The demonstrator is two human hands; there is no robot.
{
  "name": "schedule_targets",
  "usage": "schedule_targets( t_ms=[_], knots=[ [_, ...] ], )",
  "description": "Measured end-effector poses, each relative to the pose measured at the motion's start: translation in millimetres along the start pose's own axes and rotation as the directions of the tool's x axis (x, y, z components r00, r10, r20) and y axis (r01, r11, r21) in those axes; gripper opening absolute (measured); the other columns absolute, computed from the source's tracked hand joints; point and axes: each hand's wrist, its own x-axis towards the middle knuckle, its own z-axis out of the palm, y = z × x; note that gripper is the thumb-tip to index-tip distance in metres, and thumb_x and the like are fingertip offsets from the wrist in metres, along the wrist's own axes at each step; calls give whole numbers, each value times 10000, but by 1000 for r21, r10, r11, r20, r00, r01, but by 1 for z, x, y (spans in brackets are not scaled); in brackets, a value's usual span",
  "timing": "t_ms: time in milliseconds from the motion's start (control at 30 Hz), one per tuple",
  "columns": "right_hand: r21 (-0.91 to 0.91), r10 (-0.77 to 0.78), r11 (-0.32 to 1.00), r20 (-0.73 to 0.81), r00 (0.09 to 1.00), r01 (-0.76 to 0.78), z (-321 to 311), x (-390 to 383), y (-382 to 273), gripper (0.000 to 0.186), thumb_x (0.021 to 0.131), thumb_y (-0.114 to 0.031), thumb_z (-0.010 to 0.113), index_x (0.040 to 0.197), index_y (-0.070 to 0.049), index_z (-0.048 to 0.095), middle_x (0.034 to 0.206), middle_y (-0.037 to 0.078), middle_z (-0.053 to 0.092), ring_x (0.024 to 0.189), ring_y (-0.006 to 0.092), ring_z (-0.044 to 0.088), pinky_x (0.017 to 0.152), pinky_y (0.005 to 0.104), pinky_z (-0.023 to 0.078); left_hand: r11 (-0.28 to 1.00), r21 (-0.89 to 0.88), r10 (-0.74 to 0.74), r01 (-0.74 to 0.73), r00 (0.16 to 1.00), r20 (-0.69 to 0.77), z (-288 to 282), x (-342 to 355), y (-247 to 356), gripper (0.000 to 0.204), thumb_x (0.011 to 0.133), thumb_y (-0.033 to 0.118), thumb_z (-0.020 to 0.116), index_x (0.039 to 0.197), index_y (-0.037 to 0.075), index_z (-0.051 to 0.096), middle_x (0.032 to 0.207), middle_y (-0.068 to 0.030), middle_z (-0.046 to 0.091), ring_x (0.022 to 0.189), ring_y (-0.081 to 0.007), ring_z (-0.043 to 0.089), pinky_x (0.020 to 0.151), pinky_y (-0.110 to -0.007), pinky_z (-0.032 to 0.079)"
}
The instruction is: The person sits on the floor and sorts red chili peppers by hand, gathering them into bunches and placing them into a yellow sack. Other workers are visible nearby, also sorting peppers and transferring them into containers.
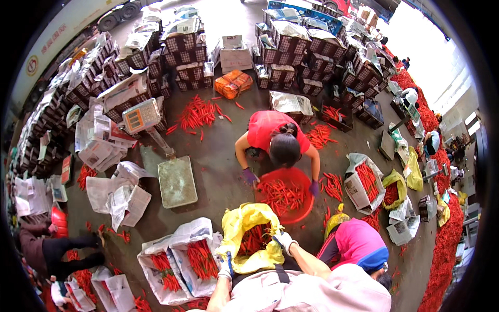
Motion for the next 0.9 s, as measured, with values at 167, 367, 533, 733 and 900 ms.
schedule_targets(
  t_ms=[167,367,533,733,900],
  knots=[
    [21,-45,999,131,990,43,49,-13,-57,188,800,-164,611,945,-50,644,797,32,629,684,146,569,607,304,449,919,182,386,-350,894,-228,-49,128,-118,607,839,490,586,1264,64,510,992,-84,620,809,-176,558,700,-336,448],
    [81,-104,992,98,990,96,39,-4,-31,213,800,-157,616,975,-38,637,798,20,621,688,147,556,610,307,450,933,-41,354,-357,932,-76,-33,122,-114,664,856,404,597,1357,36,365,1343,-84,442,1219,-192,402,1009,-293,314],
    [58,-46,997,99,994,41,36,-9,-39,162,813,-141,601,942,-46,626,757,18,604,634,139,546,561,309,440,965,-84,242,-247,968,-65,-34,97,-96,711,845,411,610,1381,42,324,1370,-98,418,1258,-230,376,1037,-303,292],
    [263,53,963,-1,999,-51,34,-14,-36,222,836,-183,581,899,27,615,769,64,613,652,184,575,577,358,441,895,-386,195,-224,974,-113,-36,20,-14,593,835,320,665,1322,68,441,1232,-44,534,1066,-157,514,905,-301,411],
    [621,339,726,49,940,-294,-10,33,-3,262,886,-238,541,1077,-61,568,975,121,626,859,291,605,760,408,496,739,-672,-10,-56,995,-94,-26,3,38,617,791,530,624,1173,52,550,1004,-101,619,828,-232,586,712,-398,484]
  ],
)
